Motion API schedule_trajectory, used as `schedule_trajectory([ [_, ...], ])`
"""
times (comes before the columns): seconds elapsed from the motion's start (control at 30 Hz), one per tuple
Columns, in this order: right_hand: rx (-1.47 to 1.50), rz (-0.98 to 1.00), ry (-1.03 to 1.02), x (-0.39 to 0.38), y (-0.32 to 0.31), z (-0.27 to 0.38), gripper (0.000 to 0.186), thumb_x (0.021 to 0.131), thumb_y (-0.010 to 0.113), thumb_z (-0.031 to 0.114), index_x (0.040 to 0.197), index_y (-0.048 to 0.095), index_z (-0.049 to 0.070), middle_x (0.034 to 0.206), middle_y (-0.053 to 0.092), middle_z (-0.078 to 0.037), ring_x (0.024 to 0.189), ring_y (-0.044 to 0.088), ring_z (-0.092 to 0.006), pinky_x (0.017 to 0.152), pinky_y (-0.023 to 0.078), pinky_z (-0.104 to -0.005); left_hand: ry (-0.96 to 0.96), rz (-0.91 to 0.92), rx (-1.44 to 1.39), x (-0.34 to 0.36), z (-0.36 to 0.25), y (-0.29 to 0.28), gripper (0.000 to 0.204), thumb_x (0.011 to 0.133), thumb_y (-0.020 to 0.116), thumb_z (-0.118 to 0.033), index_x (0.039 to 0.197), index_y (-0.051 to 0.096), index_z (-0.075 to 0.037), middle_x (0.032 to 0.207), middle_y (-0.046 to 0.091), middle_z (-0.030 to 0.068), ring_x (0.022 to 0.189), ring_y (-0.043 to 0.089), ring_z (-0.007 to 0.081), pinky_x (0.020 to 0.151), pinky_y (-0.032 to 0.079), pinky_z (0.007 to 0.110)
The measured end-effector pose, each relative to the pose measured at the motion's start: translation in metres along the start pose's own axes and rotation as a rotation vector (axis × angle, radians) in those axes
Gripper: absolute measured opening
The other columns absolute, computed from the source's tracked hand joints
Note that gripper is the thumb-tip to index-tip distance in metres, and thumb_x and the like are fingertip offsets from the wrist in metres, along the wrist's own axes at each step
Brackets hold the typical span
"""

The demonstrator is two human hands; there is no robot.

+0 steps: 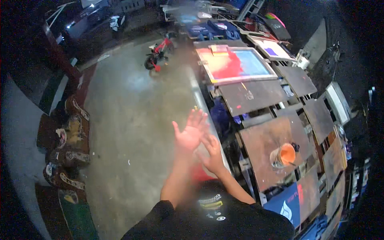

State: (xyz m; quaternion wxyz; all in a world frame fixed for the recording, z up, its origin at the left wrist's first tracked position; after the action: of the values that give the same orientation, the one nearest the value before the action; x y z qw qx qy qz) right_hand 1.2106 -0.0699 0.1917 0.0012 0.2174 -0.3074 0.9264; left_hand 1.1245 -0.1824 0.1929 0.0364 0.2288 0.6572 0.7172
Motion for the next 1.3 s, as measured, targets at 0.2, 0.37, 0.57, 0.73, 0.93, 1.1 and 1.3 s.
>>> schedule_trajectory([
  [0.2,-0.146,-0.087,-0.204,0.083,-0.005,0.003,0.077,0.079,0.073,0.041,0.147,0.046,0.017,0.161,0.018,-0.024,0.146,0.014,-0.0527,0.114,0.014,-0.0637,-0.016,0.005,0.146,0.063,-0.005,0.022,0.097,0.087,0.035,-0.080,0.155,0.027,-0.011,0.162,0.022,0.0129,0.148,0.021,0.0315,0.119,0.019,0.050],
  [0.37,-0.104,0.058,-0.160,0.119,0.016,0.006,0.073,0.080,0.072,0.038,0.146,0.047,0.019,0.163,0.009,-0.022,0.148,0.004,-0.0497,0.116,0.005,-0.0642,0.093,-0.068,0.236,0.079,-0.034,0.015,0.096,0.088,0.036,-0.079,0.155,0.025,-0.012,0.163,0.020,0.0125,0.148,0.021,0.0312,0.118,0.023,0.050],
  [0.57,-0.112,0.280,-0.298,0.140,0.041,-0.008,0.069,0.078,0.070,0.058,0.134,0.060,0.020,0.159,0.023,-0.022,0.147,0.015,-0.0495,0.109,0.016,-0.0736,0.318,-0.238,0.225,0.087,-0.102,-0.012,0.098,0.086,0.036,-0.081,0.155,0.026,-0.013,0.164,0.014,0.0135,0.150,0.016,0.0325,0.119,0.018,0.055],
  [0.73,-0.071,0.254,-0.306,0.174,0.034,-0.003,0.058,0.078,0.073,0.054,0.126,0.065,0.023,0.158,0.029,-0.019,0.145,0.020,-0.0494,0.108,0.019,-0.0740,0.352,-0.193,0.173,0.115,-0.122,-0.005,0.098,0.086,0.034,-0.082,0.156,0.023,-0.014,0.164,0.011,0.0148,0.151,0.013,0.0323,0.120,0.012,0.057],
  [0.93,0.026,0.132,-0.251,0.201,0.028,-0.021,0.035,0.076,0.078,0.024,0.107,0.073,0.010,0.154,0.039,-0.018,0.145,0.027,-0.0432,0.115,0.022,-0.0579,0.342,-0.047,0.144,0.170,-0.153,0.015,0.095,0.087,0.030,-0.082,0.155,0.029,-0.016,0.164,0.017,0.0119,0.151,0.014,0.0299,0.120,0.010,0.056],
  [1.1,-0.005,-0.053,-0.148,0.253,0.025,-0.045,0.029,0.077,0.074,0.010,0.106,0.071,0.007,0.147,0.048,-0.019,0.137,0.041,-0.0397,0.112,0.034,-0.0465,0.306,0.084,0.154,0.232,-0.177,0.031,0.095,0.086,0.029,-0.083,0.155,0.030,-0.018,0.164,0.017,0.0094,0.151,0.016,0.0293,0.120,0.013,0.055],
  [1.3,0.031,-0.185,-0.024,0.325,0.036,-0.060,0.031,0.082,0.071,0.009,0.112,0.068,0.002,0.127,0.063,-0.016,0.118,0.059,-0.0315,0.099,0.045,-0.0387,0.132,0.169,0.117,0.297,-0.198,0.032,0.097,0.085,0.029,-0.084,0.156,0.028,-0.018,0.165,0.015,0.0092,0.151,0.016,0.0302,0.118,0.014,0.058],
])
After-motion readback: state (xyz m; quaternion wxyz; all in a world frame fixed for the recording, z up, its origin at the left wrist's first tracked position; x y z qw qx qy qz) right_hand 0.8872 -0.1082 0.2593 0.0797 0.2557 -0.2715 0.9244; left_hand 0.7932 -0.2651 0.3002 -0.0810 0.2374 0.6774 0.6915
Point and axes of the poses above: each hand's wrist, its own x-axis towards the middle knuckle, its own y-axis out of the palm, z = x × y, the point moved 2 cm from there along x, towards the middle knuckle
